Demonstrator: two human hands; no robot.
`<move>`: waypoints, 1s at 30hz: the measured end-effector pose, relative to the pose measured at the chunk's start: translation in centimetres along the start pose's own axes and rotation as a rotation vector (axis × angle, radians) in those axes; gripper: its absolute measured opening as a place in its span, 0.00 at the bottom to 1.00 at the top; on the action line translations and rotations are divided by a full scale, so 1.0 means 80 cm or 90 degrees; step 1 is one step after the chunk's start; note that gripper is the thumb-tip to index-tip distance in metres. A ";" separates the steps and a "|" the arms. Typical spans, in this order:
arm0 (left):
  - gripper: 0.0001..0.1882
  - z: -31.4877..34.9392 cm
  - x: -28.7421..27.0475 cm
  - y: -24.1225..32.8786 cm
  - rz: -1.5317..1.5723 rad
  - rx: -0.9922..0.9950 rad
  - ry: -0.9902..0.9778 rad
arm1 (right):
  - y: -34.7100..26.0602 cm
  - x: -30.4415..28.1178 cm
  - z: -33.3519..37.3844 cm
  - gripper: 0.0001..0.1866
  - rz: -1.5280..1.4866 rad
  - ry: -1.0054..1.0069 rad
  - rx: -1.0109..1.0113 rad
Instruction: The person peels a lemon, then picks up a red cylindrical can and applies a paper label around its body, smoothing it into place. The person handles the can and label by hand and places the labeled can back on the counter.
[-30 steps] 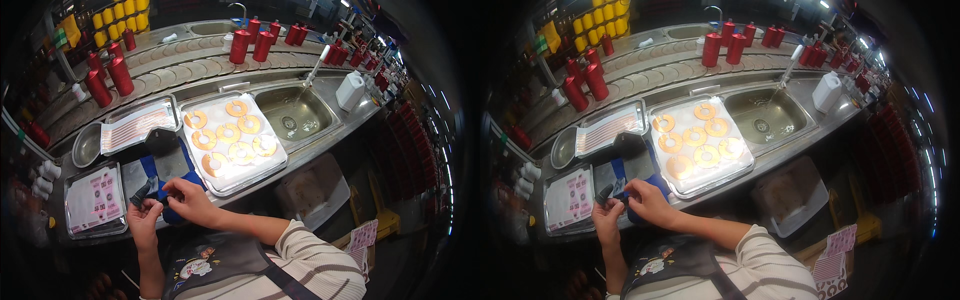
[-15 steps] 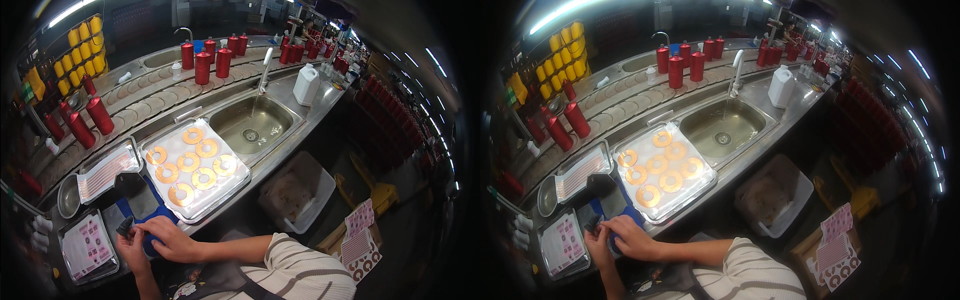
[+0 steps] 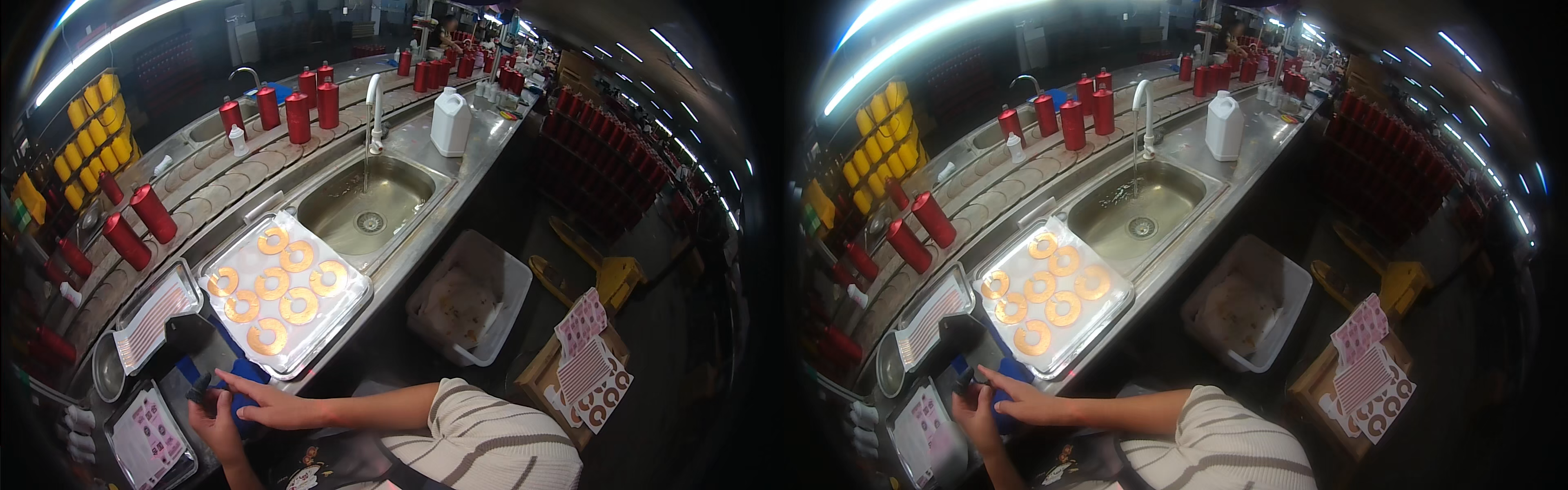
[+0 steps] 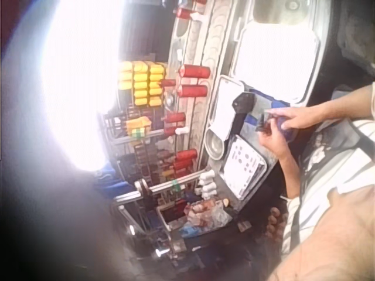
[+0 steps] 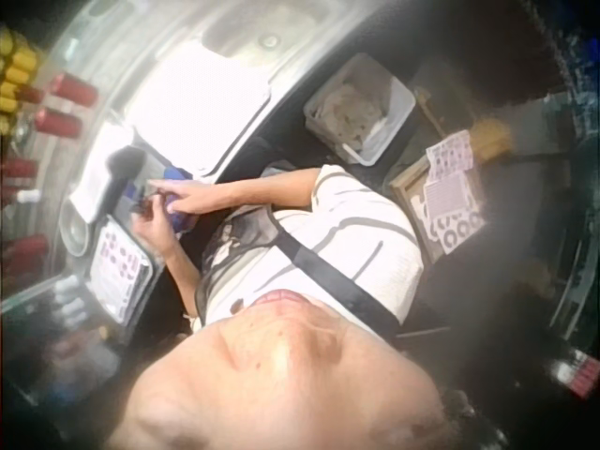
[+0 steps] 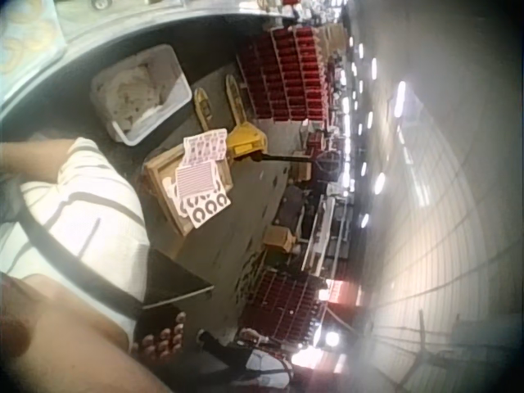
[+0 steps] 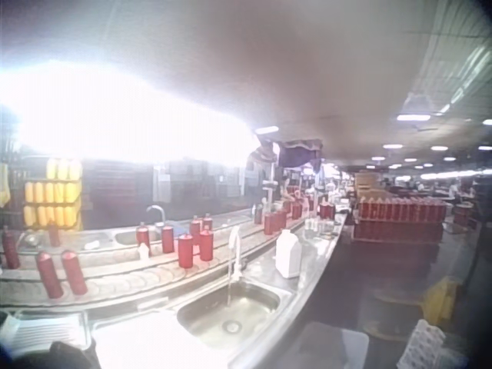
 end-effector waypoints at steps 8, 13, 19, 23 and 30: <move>0.06 0.018 0.010 0.056 -0.204 0.134 0.046 | -0.003 0.004 0.003 0.39 -0.512 -0.111 0.149; 0.12 0.023 0.009 0.068 -0.240 0.217 -0.012 | -0.030 0.005 0.013 0.54 0.669 -0.094 -0.266; 0.07 0.044 -0.007 0.067 -0.136 0.224 0.081 | -0.043 0.031 -0.002 0.37 -0.521 -0.132 0.064; 0.07 0.061 -0.001 0.060 -0.152 0.248 0.053 | -0.001 0.016 -0.012 0.31 -0.693 0.002 0.230; 0.13 0.067 -0.016 0.072 0.009 0.052 0.028 | -0.065 0.067 -0.006 0.43 -0.255 -0.059 -0.050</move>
Point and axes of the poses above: each hand's wrist, its own z-axis away from the middle knuckle, its own x-axis out of the palm, y = z × x, the point moved 4 cm from there along -z, towards the middle knuckle, and after that the axes turned 7 degrees about z, right-handed, at the moved point
